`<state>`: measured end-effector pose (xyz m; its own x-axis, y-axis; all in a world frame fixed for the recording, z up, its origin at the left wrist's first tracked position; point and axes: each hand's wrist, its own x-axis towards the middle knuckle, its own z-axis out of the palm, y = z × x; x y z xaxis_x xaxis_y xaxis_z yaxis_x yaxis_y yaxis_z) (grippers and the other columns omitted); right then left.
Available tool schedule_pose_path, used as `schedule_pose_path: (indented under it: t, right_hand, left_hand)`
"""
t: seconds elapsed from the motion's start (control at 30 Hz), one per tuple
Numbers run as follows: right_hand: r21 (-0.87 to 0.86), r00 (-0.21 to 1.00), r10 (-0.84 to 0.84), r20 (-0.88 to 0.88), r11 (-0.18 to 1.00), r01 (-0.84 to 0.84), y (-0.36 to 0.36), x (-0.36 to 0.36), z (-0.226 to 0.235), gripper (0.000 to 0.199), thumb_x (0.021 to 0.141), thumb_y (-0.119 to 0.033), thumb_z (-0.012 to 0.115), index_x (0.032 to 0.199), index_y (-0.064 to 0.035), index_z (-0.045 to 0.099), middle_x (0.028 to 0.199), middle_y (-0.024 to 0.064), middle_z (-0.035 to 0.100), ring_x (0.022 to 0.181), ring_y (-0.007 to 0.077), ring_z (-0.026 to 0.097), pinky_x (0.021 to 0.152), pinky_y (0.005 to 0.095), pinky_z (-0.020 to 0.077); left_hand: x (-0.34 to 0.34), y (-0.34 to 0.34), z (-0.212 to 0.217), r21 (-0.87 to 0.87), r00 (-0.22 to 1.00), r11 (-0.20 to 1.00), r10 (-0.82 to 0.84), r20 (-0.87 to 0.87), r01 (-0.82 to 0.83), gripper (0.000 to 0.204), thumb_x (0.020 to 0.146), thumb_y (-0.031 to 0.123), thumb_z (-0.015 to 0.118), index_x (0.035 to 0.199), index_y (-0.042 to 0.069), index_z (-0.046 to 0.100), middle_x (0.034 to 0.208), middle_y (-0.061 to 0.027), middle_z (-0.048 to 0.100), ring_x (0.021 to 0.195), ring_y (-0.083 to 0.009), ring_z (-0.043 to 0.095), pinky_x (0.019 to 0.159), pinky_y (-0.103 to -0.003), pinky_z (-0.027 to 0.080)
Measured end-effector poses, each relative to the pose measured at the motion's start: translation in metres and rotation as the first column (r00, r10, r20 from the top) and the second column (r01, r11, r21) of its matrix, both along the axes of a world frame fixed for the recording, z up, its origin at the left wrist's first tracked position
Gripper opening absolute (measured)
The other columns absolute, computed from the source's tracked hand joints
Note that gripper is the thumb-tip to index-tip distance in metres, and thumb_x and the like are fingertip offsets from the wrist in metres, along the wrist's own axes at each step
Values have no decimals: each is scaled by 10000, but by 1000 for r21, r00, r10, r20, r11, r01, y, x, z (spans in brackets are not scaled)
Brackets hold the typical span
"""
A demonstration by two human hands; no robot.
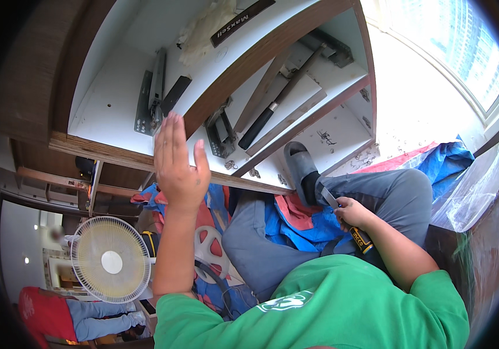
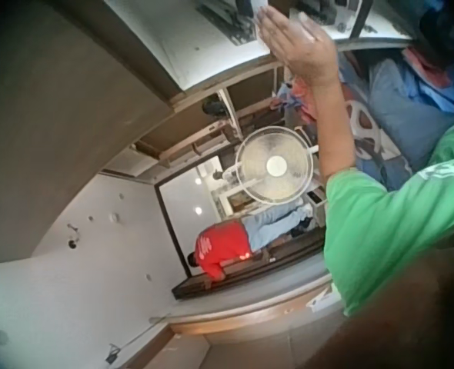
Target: The person sits on the floor and uses a utility knife to scrape and trim the edges of a wooden cabinet. They then use a screwdriver to tighten screws on the cabinet's internal frame.
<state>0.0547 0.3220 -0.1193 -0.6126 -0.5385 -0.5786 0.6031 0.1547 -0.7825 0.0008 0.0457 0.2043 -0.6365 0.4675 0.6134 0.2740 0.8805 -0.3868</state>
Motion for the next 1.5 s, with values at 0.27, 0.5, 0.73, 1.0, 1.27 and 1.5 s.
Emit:
schedule_pose_path:
  t: [0.27,0.5,0.73,1.0,1.27,1.5]
  right_hand:
    - [12,1000,-5,-3,1000,5,0,0,1,71,948,-93,535,950,-22,545,674,83,588,511,198,631,442,336,525]
    - [21,1000,3,-1,1000,-3,3,-1,-4,80,945,-92,534,960,-14,543,680,86,583,517,212,631,448,346,527]
    - [-28,998,-48,52,998,49,6,-4,-7,81,930,-80,535,982,-20,551,659,88,561,514,226,623,451,354,523]
    - [-520,938,-265,222,782,344,19,-13,2,219,1001,-150,482,1177,-34,542,717,80,579,574,190,628,489,279,511]
    - [-595,928,-253,274,713,370,19,-14,9,212,1008,-171,491,1124,-7,558,738,85,599,588,189,632,498,270,513]
    - [-613,950,-192,245,729,305,14,-9,4,134,1010,-168,536,1028,-49,596,763,96,644,596,186,653,505,267,537]
  left_hand:
    - [-68,72,6,23,966,969,-247,80,246,616,852,167,680,1424,53,482,1408,-137,556,1314,-302,518,1114,-446,384]
    - [-113,136,20,72,909,928,-373,185,366,571,897,185,644,1433,76,477,1434,-146,536,1296,-331,530,1070,-406,436]
    - [-105,150,14,-28,918,919,-390,69,393,610,875,184,675,1438,80,465,1435,-145,533,1310,-330,516,1096,-447,403]
    - [-27,79,-115,313,851,887,-432,299,340,227,916,261,673,832,52,703,1001,-113,720,1042,-320,642,946,-460,472]
    - [33,79,-293,737,472,-28,-783,404,-676,408,964,128,648,1317,1,488,1104,-104,649,1052,-161,603,916,-295,488]
    - [16,132,-300,550,364,-123,-861,355,-826,445,991,407,606,984,-38,607,908,-157,685,742,-210,683,680,-349,576]
